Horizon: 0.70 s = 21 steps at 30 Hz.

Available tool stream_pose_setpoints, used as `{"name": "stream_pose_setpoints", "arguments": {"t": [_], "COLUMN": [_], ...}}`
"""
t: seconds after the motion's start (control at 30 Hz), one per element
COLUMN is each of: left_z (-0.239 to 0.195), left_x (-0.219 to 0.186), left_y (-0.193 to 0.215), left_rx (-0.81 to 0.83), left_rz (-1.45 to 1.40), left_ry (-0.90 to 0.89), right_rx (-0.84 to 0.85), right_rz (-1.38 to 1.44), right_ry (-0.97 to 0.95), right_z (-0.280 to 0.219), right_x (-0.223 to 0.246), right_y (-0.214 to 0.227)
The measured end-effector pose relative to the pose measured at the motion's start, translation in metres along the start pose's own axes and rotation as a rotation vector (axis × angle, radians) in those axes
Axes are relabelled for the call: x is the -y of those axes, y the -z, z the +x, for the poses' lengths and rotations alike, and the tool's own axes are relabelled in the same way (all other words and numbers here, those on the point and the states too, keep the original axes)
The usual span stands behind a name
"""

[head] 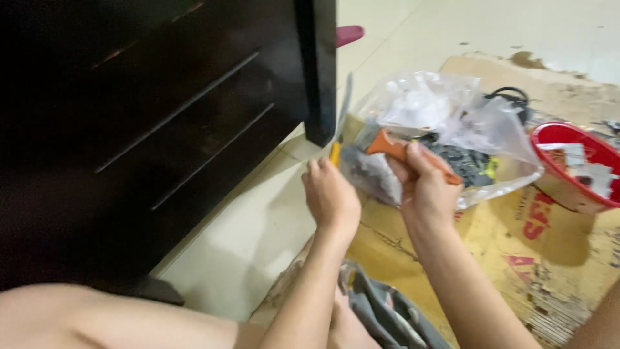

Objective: The person sits on the floor and uses a small brush and a knife to scrape debris from the tiled floor near a black cabinet. They then pick up a small electronic component and use the knife to scrape or clean its surface.

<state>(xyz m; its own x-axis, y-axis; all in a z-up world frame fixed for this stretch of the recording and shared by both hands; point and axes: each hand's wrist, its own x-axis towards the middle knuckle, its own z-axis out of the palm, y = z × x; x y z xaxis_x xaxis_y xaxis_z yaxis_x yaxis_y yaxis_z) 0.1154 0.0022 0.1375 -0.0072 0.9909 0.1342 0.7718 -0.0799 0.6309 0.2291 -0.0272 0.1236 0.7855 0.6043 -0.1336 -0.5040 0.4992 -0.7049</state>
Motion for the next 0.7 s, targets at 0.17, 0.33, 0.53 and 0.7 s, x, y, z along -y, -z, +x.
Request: {"name": "stream_pose_setpoints", "arguments": {"t": [0.17,0.33,0.53,0.7], "left_z": [0.024,0.045,0.027,0.017], "left_x": [-0.054,-0.066,-0.076,-0.077], "left_y": [-0.031,-0.073,-0.063,-0.046], "left_rx": [0.018,0.132,0.319,0.349], "left_rz": [-0.011,0.046,0.119,0.148], "left_ry": [-0.167,-0.143,-0.199,-0.185], "right_rx": [-0.103,-0.191,-0.224,-0.335], "right_rz": [-0.098,-0.252,-0.172,-0.073], "right_ry": [0.245,0.317,0.186,0.155], "right_z": [0.055,0.105,0.109,0.116], "right_x": [0.045,0.042,0.05,0.041], "right_y": [0.026,0.067,0.07,0.082]}}
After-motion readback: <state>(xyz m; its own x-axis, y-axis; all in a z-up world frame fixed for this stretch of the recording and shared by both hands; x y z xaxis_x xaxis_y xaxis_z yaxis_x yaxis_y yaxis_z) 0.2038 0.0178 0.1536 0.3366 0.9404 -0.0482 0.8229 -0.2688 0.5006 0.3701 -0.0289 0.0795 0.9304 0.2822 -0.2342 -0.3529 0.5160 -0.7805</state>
